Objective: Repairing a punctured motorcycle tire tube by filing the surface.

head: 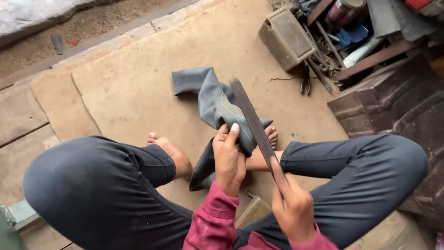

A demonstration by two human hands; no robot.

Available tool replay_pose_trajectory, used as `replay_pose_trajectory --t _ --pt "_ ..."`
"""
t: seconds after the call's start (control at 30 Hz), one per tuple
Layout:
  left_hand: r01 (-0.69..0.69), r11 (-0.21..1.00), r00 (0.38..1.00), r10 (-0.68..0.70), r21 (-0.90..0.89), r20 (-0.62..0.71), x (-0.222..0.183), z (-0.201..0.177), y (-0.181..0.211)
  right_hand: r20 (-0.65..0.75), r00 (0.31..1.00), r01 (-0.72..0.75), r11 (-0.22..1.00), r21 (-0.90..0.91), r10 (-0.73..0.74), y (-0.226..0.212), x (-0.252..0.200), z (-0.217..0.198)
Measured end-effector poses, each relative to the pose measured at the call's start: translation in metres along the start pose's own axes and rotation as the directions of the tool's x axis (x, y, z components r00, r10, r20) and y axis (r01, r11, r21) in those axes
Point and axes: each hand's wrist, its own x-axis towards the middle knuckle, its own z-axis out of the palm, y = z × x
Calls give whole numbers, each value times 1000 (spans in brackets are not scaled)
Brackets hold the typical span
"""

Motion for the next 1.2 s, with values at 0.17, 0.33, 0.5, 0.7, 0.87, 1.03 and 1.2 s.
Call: replay_pose_trajectory --t 0.17,0.33,0.5,0.7,0.87,1.03,1.2 --pt "-146 987 989 147 72 -2 -5 -7 -32 41 997 -45 961 -274 58 16 -38 35" --pt "1 990 998 8 140 -67 -19 11 -29 -28 998 -62 989 -132 59 -5 41 35" --pt "-105 968 993 115 227 -34 -20 2 -30 -45 994 -104 967 -233 96 16 82 30" --pt "-95 975 995 98 200 -4 -4 -4 -23 -30 998 -53 997 60 55 19 9 3" --pt "-41 987 998 49 155 -49 1 3 -18 56 984 -162 979 -128 170 25 -48 34" --pt "-195 960 981 192 202 34 6 -14 -19 29 995 -98 995 34 98 10 -5 39" --pt "-152 963 987 138 222 78 7 -20 -24 12 996 -88 979 182 87 10 58 37"
